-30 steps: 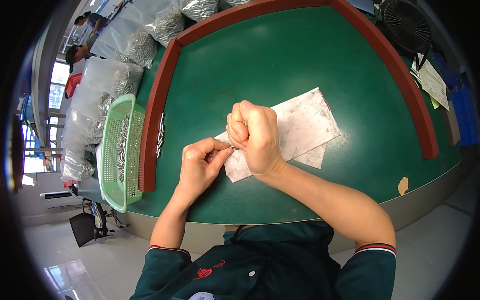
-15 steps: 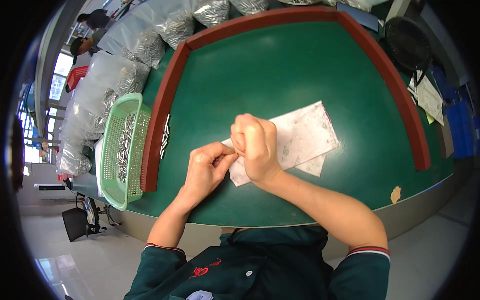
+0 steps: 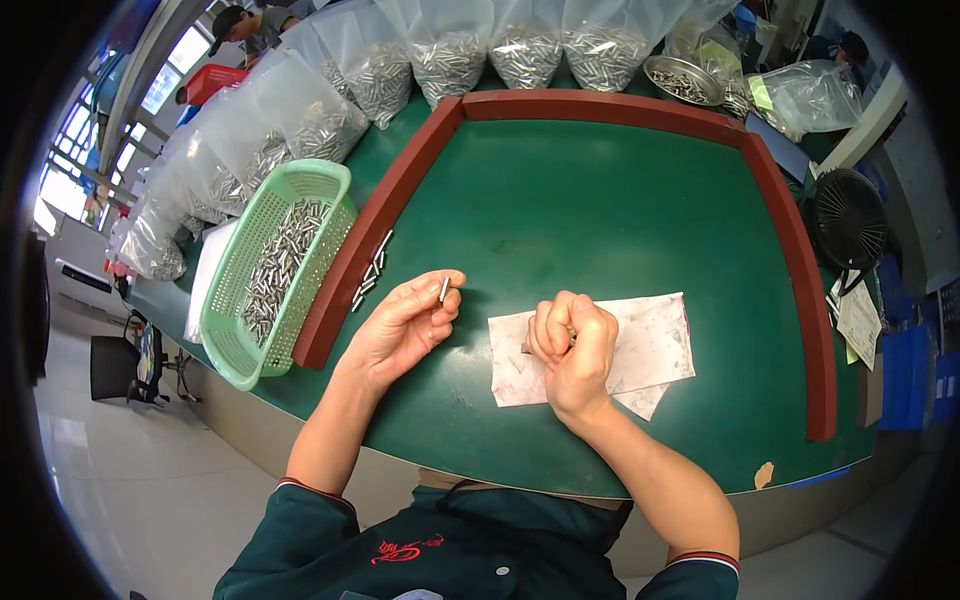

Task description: Sorting and inspecting small metal components at a workbench using a scribe tool.

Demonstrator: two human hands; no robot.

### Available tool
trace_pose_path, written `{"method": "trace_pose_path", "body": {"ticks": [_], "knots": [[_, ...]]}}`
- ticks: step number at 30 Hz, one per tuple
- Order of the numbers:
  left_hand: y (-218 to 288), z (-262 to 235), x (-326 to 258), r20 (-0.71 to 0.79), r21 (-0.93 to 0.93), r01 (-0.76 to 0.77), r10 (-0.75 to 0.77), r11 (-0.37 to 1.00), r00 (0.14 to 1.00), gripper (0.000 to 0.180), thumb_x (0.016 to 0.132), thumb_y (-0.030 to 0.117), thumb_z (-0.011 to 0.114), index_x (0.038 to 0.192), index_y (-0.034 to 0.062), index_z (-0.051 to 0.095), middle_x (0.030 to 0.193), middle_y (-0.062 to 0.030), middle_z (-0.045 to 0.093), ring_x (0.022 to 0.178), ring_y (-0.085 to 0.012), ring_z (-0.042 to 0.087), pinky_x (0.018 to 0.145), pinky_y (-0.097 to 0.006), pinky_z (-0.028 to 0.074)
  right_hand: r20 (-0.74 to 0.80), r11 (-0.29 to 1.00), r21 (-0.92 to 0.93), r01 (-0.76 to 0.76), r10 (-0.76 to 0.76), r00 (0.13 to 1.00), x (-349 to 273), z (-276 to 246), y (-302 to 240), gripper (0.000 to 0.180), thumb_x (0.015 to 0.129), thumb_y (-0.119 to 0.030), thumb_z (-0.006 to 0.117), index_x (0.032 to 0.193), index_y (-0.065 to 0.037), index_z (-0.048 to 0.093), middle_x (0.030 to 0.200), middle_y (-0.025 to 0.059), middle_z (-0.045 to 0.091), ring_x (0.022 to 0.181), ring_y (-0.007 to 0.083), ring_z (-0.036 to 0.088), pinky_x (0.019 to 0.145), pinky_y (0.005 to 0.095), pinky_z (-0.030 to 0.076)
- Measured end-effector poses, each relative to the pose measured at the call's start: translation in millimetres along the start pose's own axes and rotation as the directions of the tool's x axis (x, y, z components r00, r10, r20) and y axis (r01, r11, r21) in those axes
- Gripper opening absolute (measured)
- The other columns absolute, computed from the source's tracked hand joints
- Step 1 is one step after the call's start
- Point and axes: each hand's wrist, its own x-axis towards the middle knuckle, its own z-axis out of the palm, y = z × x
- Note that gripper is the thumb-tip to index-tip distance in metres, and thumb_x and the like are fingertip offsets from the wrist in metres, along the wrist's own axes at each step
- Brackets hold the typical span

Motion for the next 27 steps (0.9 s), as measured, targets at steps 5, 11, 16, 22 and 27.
{"method": "trace_pose_path", "body": {"ticks": [5, 11, 16, 22, 27], "knots": [[-1, -9, 0, 0.0, -0.063, 0.003, -0.003, 0.998, 1.0, 0.022, 0.086, 0.022, 0.049, 0.09, 0.0014, 0.053, 0.077, -0.0064, 0.056, 0.063, -0.0095, 0.05, 0.057, -0.021, 0.041, 0.027, 1.0, 0.001, -0.021, 0.021, 0.999, 3, 1, 2, 0.042, 0.089, -0.026, 0.03, 0.052, -0.008, 0.028, 0.043, 0.001, 0.027, 0.039, 0.0086, 0.019, 0.04, 0.0251, 0.018], [9, -17, -1, -0.12, 0.357, -0.083, 0.134, 0.931, 0.984, 0.03, 0.086, 0.028, 0.048, 0.068, 0.0047, 0.052, 0.061, -0.0017, 0.047, 0.051, -0.0101, 0.036, 0.048, -0.024, 0.033, 0.033, 1.0, -0.015, -0.01, 0.011, 0.999, 0, 2, -3, 0.04, 0.089, -0.026, 0.027, 0.053, -0.009, 0.028, 0.044, 0.0007, 0.026, 0.039, 0.0085, 0.018, 0.04, 0.025, 0.019], [19, -15, 0, 0.15, 0.956, 0.102, 0.754, -0.276, 0.639, 0.012, 0.074, 0.011, 0.061, 0.078, 0.0002, 0.061, 0.045, -0.0129, 0.046, 0.041, -0.0261, 0.048, 0.044, -0.036, 0.037, 0.032, 0.999, -0.02, -0.028, 0.029, 0.999, 0, 2, -3, 0.04, 0.089, -0.027, 0.028, 0.053, -0.009, 0.028, 0.044, 0.0004, 0.025, 0.04, 0.0088, 0.018, 0.04, 0.0249, 0.019], [29, -35, 27, 0.238, 0.695, 0.368, 0.681, -0.618, 0.692, 0.003, 0.069, -0.001, 0.053, 0.069, -0.0012, 0.05, 0.052, -0.0169, 0.052, 0.05, -0.0319, 0.056, 0.043, -0.041, 0.043, 0.04, 0.999, -0.016, -0.036, 0.037, 0.999, 0, 2, -5, 0.041, 0.089, -0.028, 0.029, 0.053, -0.01, 0.028, 0.044, 0.0005, 0.025, 0.04, 0.0088, 0.018, 0.041, 0.0248, 0.019], [24, -39, 36, 0.234, 0.673, 0.387, 0.677, -0.631, 0.698, 0.006, 0.065, -0.004, 0.051, 0.064, 0.0007, 0.048, 0.052, -0.0144, 0.054, 0.052, -0.0294, 0.059, 0.044, -0.037, 0.047, 0.018, 0.999, -0.017, -0.052, 0.052, 0.998, 0, 2, -4, 0.04, 0.089, -0.029, 0.03, 0.053, -0.01, 0.028, 0.044, 0.0004, 0.025, 0.04, 0.0087, 0.018, 0.041, 0.0245, 0.019]]}}
